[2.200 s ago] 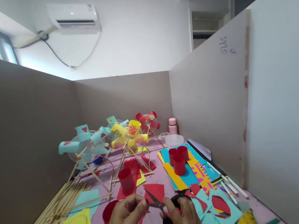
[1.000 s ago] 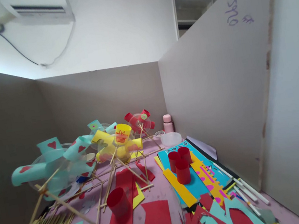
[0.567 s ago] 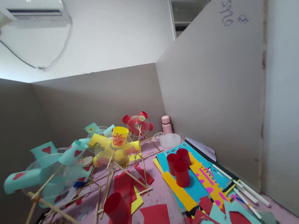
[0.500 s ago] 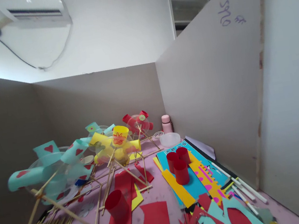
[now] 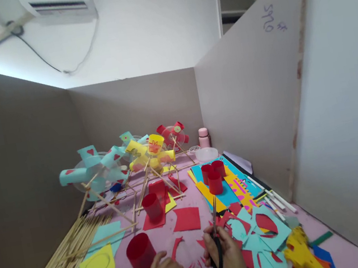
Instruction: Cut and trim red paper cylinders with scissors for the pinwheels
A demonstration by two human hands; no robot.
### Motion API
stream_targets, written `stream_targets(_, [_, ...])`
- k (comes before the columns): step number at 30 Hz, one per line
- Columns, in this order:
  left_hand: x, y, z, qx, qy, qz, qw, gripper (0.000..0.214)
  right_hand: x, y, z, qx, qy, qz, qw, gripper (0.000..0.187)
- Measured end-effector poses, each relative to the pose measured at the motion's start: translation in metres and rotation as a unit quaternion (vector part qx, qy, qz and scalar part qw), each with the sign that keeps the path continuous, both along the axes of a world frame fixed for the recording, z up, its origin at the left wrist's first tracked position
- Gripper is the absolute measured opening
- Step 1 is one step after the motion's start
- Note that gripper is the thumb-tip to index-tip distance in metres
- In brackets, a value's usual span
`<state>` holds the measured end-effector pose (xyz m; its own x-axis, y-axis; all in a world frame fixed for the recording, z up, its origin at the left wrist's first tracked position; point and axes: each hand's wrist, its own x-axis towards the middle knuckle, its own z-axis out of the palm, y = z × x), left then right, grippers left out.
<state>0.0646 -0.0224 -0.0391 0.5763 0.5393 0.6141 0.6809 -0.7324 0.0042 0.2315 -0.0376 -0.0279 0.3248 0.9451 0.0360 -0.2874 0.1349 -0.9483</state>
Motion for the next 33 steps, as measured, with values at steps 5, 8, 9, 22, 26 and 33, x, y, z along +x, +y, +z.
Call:
stream_targets(5, [-0.003,-0.015,0.014,-0.07,0.015,0.039,0.997,0.025,0.0,-0.001,0.0,-0.012,-0.003,-0.042,0.999,0.056])
stream_targets(8, [-0.008,-0.027,0.013,-0.101,0.021,0.073,0.992,0.029,0.001,-0.003,0.0,-0.003,0.001,-0.053,0.999,0.049])
stream_targets(9, [-0.008,-0.029,0.012,-0.105,0.026,0.086,0.99,0.033,0.001,-0.003,0.001,0.003,0.004,-0.056,0.998,0.047])
stream_targets(22, [0.041,0.003,0.026,-0.19,-0.003,0.086,0.978,0.054,0.051,0.004,0.023,0.101,0.077,-0.227,0.966,0.032])
stream_targets(26, [0.086,-0.003,0.014,-0.251,-0.026,0.035,0.967,0.057,0.056,0.004,0.024,0.101,0.089,-0.24,0.962,0.032])
stream_targets(33, [0.105,-0.016,0.007,-0.352,-0.151,0.0,0.924,0.058,0.048,0.001,0.03,0.102,0.16,-0.147,0.971,0.035])
